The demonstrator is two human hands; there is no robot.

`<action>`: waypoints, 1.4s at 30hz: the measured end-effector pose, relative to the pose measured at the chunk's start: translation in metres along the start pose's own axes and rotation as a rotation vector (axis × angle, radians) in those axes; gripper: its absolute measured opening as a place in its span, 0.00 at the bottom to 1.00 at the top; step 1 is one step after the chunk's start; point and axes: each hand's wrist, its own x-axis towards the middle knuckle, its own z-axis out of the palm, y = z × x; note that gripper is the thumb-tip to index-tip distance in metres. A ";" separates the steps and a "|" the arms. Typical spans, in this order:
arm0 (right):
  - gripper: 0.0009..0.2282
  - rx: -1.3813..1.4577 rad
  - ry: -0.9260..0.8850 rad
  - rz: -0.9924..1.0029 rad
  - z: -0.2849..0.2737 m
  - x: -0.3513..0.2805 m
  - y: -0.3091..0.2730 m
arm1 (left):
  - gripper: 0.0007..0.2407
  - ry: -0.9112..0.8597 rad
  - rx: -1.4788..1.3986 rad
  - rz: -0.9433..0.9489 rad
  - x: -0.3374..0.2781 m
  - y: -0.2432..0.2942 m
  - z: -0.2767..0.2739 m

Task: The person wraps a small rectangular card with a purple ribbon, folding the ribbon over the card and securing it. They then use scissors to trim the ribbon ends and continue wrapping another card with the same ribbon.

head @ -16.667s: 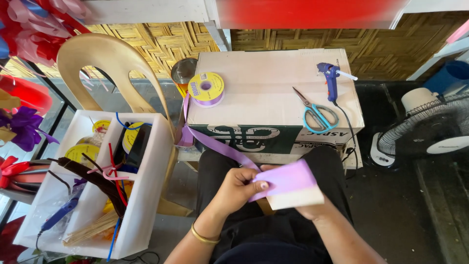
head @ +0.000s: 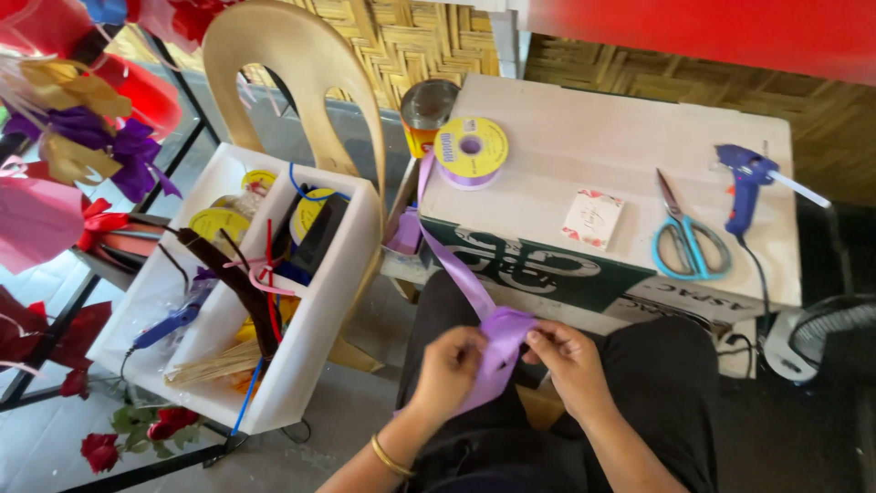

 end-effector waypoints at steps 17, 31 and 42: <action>0.14 -0.118 -0.063 0.581 -0.020 0.038 0.102 | 0.16 0.337 0.624 -0.747 0.260 -0.193 -0.099; 0.32 -0.380 -0.162 0.493 -0.001 0.063 0.124 | 0.08 0.202 1.013 -0.364 0.249 -0.137 -0.094; 0.08 -0.653 -0.263 0.176 -0.004 0.032 0.081 | 0.17 -0.031 1.079 0.466 0.318 -0.011 -0.041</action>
